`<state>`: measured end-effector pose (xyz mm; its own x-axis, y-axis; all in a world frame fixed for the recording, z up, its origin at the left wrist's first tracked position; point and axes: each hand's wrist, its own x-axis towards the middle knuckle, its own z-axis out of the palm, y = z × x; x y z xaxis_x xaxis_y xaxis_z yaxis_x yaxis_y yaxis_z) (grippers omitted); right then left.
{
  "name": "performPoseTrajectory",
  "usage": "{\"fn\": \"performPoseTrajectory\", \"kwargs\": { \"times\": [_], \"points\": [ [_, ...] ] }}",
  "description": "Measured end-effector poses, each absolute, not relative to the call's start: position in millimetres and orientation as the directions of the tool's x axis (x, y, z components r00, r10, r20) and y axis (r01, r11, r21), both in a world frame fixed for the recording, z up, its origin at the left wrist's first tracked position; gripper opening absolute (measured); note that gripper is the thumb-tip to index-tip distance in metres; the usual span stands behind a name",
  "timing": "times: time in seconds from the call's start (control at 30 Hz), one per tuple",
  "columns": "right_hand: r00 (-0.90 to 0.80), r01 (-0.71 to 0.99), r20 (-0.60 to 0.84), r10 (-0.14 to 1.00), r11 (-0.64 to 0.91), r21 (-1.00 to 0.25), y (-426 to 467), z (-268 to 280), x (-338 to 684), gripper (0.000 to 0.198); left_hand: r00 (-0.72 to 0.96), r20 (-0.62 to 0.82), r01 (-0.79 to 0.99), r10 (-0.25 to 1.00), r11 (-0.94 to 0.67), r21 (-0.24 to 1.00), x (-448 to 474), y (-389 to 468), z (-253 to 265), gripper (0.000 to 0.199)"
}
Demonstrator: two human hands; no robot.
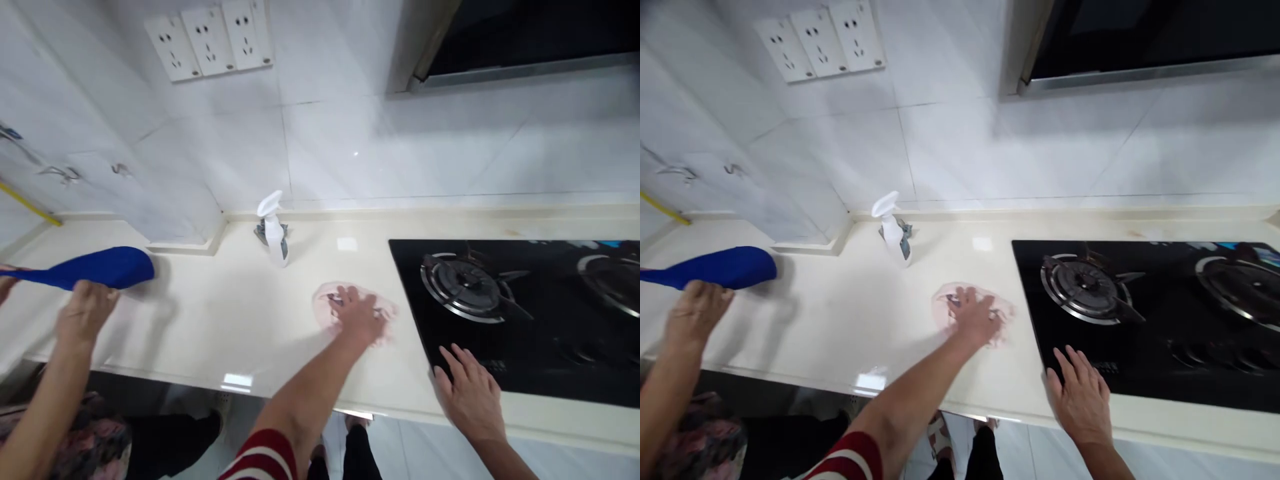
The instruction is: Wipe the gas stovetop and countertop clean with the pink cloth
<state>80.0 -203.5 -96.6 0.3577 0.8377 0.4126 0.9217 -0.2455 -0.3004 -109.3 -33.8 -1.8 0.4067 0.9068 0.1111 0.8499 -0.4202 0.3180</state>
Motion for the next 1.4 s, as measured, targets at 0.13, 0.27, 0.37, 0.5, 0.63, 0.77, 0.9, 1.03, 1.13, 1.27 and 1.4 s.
{"fn": "performPoseTrajectory", "kwargs": {
  "times": [0.13, 0.27, 0.37, 0.5, 0.63, 0.77, 0.9, 1.03, 1.13, 1.27, 1.4],
  "points": [
    [0.314, 0.940, 0.472, 0.824, -0.197, -0.280, -204, -105, 87, 0.058, 0.680, 0.188, 0.664, 0.709, -0.704, 0.251, -117, -91, -22, 0.051],
    [0.277, 0.954, 0.490, 0.827, -0.178, -0.239, -205, -105, 88, 0.057, 0.686, 0.264, 0.636, 0.678, -0.735, 0.234, -195, -134, -41, 0.050],
    [0.284, 0.954, 0.496, 0.820, -0.194, -0.227, -205, -99, 84, 0.056, 0.484, 0.327, 0.793, 0.812, -0.565, 0.229, -275, -128, -38, 0.045],
    [0.310, 0.948, 0.490, 0.815, -0.225, -0.226, -204, -91, 78, 0.052, 0.198, 0.396, 0.953, 0.897, -0.271, 0.138, -371, -102, -18, 0.043],
    [0.306, 0.950, 0.498, 0.812, -0.221, -0.223, -202, -90, 77, 0.049, 0.139, 0.406, 0.982, 0.903, -0.179, 0.064, -410, -106, -9, 0.046],
    [0.292, 0.955, 0.507, 0.811, -0.218, -0.202, -201, -91, 79, 0.046, 0.232, 0.381, 0.965, 0.895, -0.260, 0.023, -372, -143, -20, 0.049],
    [0.288, 0.957, 0.504, 0.814, -0.223, -0.188, -200, -90, 79, 0.045, 0.447, 0.294, 0.872, 0.845, -0.485, 0.066, -298, -171, -40, 0.053],
    [0.283, 0.958, 0.500, 0.819, -0.220, -0.182, -200, -87, 78, 0.044, 0.625, 0.214, 0.757, 0.751, -0.650, 0.070, -231, -174, -50, 0.058],
    [0.282, 0.959, 0.499, 0.819, -0.219, -0.182, -199, -88, 77, 0.044, 0.757, 0.152, 0.639, 0.635, -0.769, 0.033, -181, -174, -50, 0.066],
    [0.258, 0.962, 0.543, 0.799, -0.161, -0.220, -199, -97, 87, 0.040, 0.848, 0.150, 0.514, 0.509, -0.858, 0.002, -117, -180, -46, 0.066],
    [0.239, 0.942, 0.564, 0.791, -0.047, -0.333, -203, -104, 99, 0.038, 0.861, 0.185, 0.481, 0.473, -0.877, 0.001, -102, -185, -46, 0.060]
  ]
}}
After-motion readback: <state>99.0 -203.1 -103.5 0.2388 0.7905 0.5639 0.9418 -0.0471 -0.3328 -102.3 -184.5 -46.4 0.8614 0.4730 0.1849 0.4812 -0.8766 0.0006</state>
